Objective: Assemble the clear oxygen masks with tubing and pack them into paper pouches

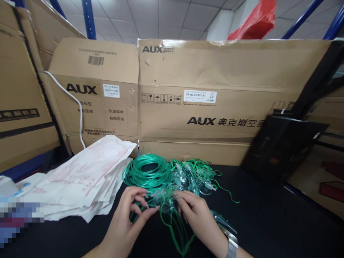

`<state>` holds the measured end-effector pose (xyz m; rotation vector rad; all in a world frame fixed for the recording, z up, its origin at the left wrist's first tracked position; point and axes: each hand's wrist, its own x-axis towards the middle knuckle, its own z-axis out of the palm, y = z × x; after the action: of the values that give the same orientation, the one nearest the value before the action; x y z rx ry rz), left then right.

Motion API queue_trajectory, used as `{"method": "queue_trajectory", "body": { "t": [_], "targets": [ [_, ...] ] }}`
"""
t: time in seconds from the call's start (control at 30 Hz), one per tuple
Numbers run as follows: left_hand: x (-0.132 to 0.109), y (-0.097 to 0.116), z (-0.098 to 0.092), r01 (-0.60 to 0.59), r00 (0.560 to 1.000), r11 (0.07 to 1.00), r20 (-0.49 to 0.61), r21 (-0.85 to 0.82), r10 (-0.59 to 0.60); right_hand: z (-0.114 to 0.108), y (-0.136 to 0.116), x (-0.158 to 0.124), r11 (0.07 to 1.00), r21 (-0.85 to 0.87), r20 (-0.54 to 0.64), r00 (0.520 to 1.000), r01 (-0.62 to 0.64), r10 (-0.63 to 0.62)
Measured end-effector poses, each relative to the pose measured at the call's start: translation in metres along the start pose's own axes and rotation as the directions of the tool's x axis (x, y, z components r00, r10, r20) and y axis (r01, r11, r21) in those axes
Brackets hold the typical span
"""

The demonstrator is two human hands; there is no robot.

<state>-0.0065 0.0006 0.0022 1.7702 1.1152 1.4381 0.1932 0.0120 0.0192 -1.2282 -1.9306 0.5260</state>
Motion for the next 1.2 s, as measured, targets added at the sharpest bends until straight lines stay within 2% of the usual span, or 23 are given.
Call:
{"method": "queue_trajectory", "body": {
  "t": [0.07,0.17,0.23,0.33,0.47,0.53,0.6,0.7,0.8,0.93,1.03,1.2],
  "targets": [
    [0.003,-0.001,0.004,0.204,0.978,0.966,0.074,-0.156,-0.195,-0.001,0.002,-0.002,0.999,-0.023,-0.112,0.993,0.032,-0.034],
    [0.007,-0.005,0.008,0.381,0.913,0.88,0.264,-0.282,-0.31,-0.001,0.004,-0.007,0.983,-0.107,-0.173,0.971,0.15,-0.167],
    [0.009,-0.007,0.01,0.446,0.883,0.831,0.312,-0.333,-0.35,0.001,0.003,-0.011,0.95,-0.187,-0.106,0.957,0.248,-0.271],
    [0.01,-0.004,0.007,0.495,0.865,0.763,0.315,-0.415,-0.39,0.004,0.0,-0.015,0.886,-0.271,0.032,0.923,0.377,-0.383],
    [0.014,0.003,-0.003,0.47,0.882,0.729,0.264,-0.497,-0.389,0.005,-0.005,-0.015,0.865,-0.246,0.157,0.899,0.437,-0.409],
    [0.017,0.004,-0.007,0.443,0.895,0.722,0.223,-0.531,-0.385,0.003,-0.006,-0.014,0.883,-0.182,0.172,0.898,0.433,-0.405],
    [0.019,0.004,-0.009,0.435,0.898,0.691,0.226,-0.577,-0.377,0.0,-0.008,-0.014,0.913,-0.076,0.134,0.912,0.4,-0.388],
    [0.02,0.005,-0.009,0.455,0.889,0.628,0.284,-0.632,-0.358,-0.004,-0.011,-0.015,0.941,0.1,0.037,0.944,0.322,-0.327],
    [0.017,0.007,-0.007,0.507,0.861,0.576,0.348,-0.641,-0.37,-0.004,-0.012,-0.014,0.949,0.204,-0.05,0.971,0.24,-0.235],
    [0.014,0.007,-0.005,0.54,0.842,0.547,0.405,-0.64,-0.357,-0.001,-0.01,-0.01,0.962,0.217,-0.098,0.984,0.167,-0.149],
    [0.013,0.005,-0.006,0.553,0.832,0.476,0.417,-0.684,-0.367,0.002,-0.007,-0.008,0.969,0.205,-0.087,0.989,0.136,-0.12],
    [0.015,0.005,-0.008,0.571,0.769,0.324,0.353,-0.755,-0.533,0.004,-0.006,-0.008,0.983,0.159,-0.089,0.993,0.095,-0.081]
  ]
}}
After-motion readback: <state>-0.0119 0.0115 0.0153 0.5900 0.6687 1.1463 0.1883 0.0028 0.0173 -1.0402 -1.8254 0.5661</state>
